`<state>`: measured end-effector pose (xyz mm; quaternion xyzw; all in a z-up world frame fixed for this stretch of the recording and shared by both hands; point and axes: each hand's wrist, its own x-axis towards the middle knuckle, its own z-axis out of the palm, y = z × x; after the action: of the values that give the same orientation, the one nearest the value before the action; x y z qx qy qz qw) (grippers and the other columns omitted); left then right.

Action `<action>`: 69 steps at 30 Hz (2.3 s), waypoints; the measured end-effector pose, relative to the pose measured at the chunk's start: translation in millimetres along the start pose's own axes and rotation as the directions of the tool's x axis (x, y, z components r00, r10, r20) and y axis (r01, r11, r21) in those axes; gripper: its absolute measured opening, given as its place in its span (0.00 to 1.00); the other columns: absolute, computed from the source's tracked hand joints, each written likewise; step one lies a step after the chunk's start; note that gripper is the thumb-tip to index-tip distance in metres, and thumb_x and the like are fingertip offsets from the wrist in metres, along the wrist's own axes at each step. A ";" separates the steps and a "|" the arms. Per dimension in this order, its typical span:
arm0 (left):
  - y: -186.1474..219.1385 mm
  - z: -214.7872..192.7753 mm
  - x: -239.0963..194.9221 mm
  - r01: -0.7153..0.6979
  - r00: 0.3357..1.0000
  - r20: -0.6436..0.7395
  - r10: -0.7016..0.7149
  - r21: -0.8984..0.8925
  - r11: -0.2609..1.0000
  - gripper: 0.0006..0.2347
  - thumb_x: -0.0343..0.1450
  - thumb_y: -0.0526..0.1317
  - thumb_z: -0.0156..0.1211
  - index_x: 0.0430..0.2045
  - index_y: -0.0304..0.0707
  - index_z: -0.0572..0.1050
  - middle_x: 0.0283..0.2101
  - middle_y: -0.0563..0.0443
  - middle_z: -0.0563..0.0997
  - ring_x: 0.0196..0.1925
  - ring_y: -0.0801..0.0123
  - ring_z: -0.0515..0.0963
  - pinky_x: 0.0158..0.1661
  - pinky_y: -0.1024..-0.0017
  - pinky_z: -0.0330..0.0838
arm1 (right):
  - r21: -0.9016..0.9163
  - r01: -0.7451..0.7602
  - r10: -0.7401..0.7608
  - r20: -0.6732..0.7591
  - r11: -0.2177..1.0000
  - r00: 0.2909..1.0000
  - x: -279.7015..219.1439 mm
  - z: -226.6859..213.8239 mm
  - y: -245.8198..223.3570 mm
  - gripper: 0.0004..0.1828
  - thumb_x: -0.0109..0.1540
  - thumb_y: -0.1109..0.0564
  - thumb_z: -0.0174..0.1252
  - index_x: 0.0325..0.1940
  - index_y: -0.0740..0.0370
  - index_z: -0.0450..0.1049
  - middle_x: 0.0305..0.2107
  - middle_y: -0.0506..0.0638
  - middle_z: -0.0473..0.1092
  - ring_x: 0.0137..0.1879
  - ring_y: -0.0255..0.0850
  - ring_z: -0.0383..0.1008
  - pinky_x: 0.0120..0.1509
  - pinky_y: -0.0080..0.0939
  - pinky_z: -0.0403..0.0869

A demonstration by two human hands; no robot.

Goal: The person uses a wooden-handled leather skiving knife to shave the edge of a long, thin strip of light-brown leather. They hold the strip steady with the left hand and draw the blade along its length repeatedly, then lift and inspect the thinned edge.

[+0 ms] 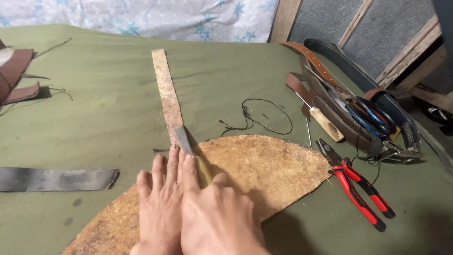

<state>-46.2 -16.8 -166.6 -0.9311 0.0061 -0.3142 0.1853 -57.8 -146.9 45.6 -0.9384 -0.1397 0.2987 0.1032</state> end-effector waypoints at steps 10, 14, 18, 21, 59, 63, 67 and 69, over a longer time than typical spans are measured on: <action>-3.0 -6.3 2.0 -0.006 0.998 0.069 0.005 0.008 1.000 0.44 0.65 0.62 0.31 0.79 0.44 0.37 0.81 0.46 0.38 0.81 0.47 0.34 0.74 0.48 0.29 | -0.034 0.059 -0.066 -0.269 0.998 0.961 20.2 -0.9 -15.9 0.38 0.65 0.51 0.55 0.78 0.58 0.52 0.40 0.67 0.74 0.41 0.56 0.80 0.42 0.59 0.83; 0.1 -7.4 5.2 -0.011 1.000 -0.016 0.009 -0.171 0.985 0.45 0.62 0.57 0.35 0.77 0.41 0.35 0.81 0.44 0.33 0.81 0.48 0.32 0.73 0.46 0.28 | -0.045 0.028 -0.031 -0.070 0.999 0.997 5.3 5.0 -1.5 0.46 0.70 0.56 0.49 0.86 0.55 0.32 0.50 0.77 0.63 0.42 0.58 0.80 0.46 0.56 0.84; -0.5 1.2 -0.3 -0.030 0.999 -0.038 0.024 -0.165 0.986 0.45 0.56 0.57 0.39 0.73 0.43 0.42 0.82 0.42 0.34 0.83 0.45 0.32 0.73 0.43 0.30 | -0.039 0.043 -0.049 -0.182 0.998 0.982 13.7 34.3 7.8 0.45 0.70 0.46 0.51 0.85 0.51 0.35 0.56 0.85 0.56 0.37 0.62 0.83 0.36 0.58 0.87; 0.9 -8.2 5.1 -0.027 0.999 -0.035 0.022 -0.176 0.984 0.46 0.58 0.57 0.38 0.76 0.41 0.37 0.81 0.43 0.33 0.82 0.48 0.31 0.73 0.45 0.28 | -0.023 0.066 -0.069 -0.256 0.998 0.964 30.3 32.7 8.9 0.43 0.68 0.49 0.52 0.83 0.54 0.39 0.54 0.82 0.59 0.39 0.60 0.82 0.38 0.57 0.86; 0.1 -24.8 9.5 0.000 1.000 -0.030 -0.006 -0.178 0.984 0.58 0.48 0.68 0.43 0.77 0.43 0.39 0.80 0.40 0.39 0.82 0.43 0.35 0.76 0.43 0.31 | 0.015 0.046 -0.041 -0.258 0.999 0.965 48.5 -13.4 -24.2 0.37 0.68 0.60 0.45 0.82 0.60 0.44 0.44 0.66 0.74 0.45 0.55 0.81 0.46 0.57 0.82; 1.4 -5.0 -1.7 -0.024 1.000 0.005 0.026 -0.165 0.986 0.48 0.57 0.67 0.39 0.77 0.52 0.45 0.78 0.51 0.47 0.85 0.41 0.35 0.76 0.42 0.32 | -0.028 -0.014 0.008 -0.208 1.000 0.978 61.6 -16.4 -27.3 0.40 0.70 0.56 0.49 0.83 0.55 0.41 0.43 0.61 0.75 0.45 0.51 0.77 0.47 0.55 0.79; -0.2 -6.8 0.7 -0.009 0.998 0.058 0.018 -0.147 0.989 0.44 0.60 0.60 0.40 0.76 0.47 0.45 0.79 0.47 0.46 0.83 0.42 0.36 0.75 0.42 0.34 | 0.039 0.084 -0.071 -0.267 0.996 0.961 49.9 17.7 -14.5 0.44 0.65 0.57 0.52 0.83 0.54 0.41 0.44 0.69 0.71 0.42 0.55 0.80 0.44 0.55 0.81; 2.1 -12.7 4.6 0.014 0.999 0.038 -0.012 -0.068 0.998 0.48 0.60 0.64 0.36 0.77 0.40 0.39 0.80 0.44 0.41 0.83 0.43 0.35 0.75 0.44 0.31 | -0.041 0.062 -0.069 -0.194 0.997 0.979 44.1 19.6 -15.7 0.52 0.63 0.51 0.59 0.84 0.48 0.35 0.39 0.71 0.70 0.37 0.56 0.80 0.37 0.56 0.82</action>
<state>-49.7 -23.7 -155.3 -0.9426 0.0073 -0.2976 0.1515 -38.0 -115.7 10.7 -0.9597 -0.1649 0.1991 0.1102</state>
